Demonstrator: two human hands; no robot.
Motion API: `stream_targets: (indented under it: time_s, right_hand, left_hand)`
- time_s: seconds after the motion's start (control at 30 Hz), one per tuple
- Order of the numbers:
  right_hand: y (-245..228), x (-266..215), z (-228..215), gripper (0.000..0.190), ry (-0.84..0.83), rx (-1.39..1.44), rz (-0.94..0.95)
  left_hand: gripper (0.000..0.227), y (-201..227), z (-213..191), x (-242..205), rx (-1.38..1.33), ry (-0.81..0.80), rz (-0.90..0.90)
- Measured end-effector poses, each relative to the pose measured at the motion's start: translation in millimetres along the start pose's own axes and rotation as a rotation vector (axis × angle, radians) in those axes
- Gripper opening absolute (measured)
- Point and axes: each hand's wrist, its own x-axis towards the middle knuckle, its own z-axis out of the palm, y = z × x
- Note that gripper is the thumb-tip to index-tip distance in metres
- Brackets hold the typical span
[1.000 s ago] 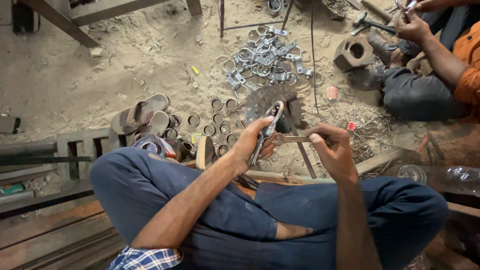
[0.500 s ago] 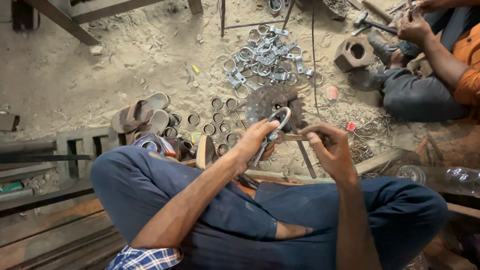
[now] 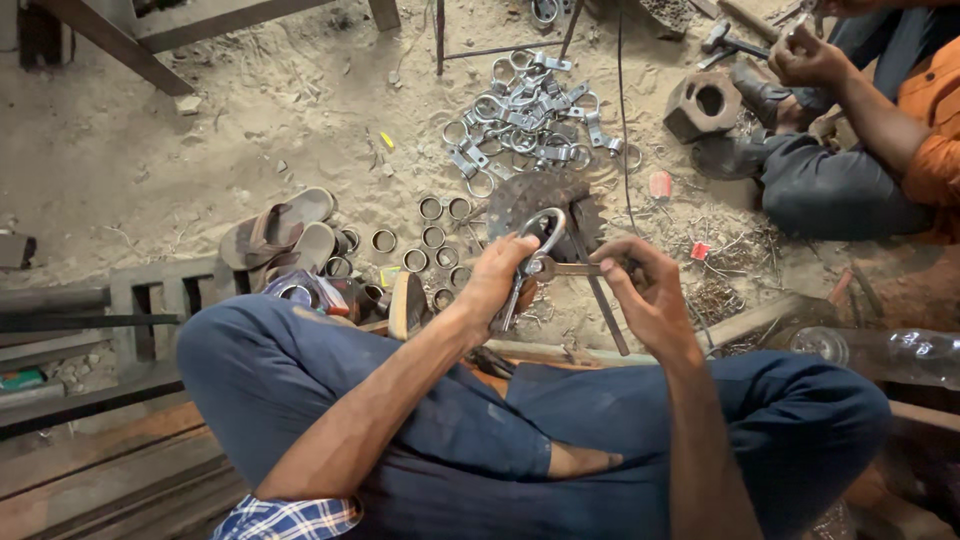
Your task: The person sits cross-legged on the floor and assembles metal parts by hand. They pick up a metal ring and a bracket, fit them together, and use pliers to secure the connection. The process is repeated with multiple parts from a pile on the ground.
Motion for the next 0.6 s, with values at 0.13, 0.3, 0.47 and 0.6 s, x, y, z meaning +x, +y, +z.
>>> stream_targets:
  time_s: [0.13, 0.3, 0.47, 0.6]
  right_hand:
    - [-3, 3, 7, 0.011, 0.025, 0.008, 0.128]
    - [0, -1, 21, 0.011, 0.036, 0.093, 0.056]
    - [2, -11, 48, 0.02, 0.015, 0.121, 0.314]
    - [4, -17, 75, 0.024, 0.015, 0.344, 0.349]
  left_hand:
    - [0.031, -6, -4, 3, -0.053, 0.075, 0.025]
    - [0.032, -10, -8, 10, -0.01, 0.16, 0.119]
    - [0.03, -6, -12, 9, 0.009, 0.193, 0.346]
    - [0.026, -6, -8, 4, 0.168, 0.49, 0.618]
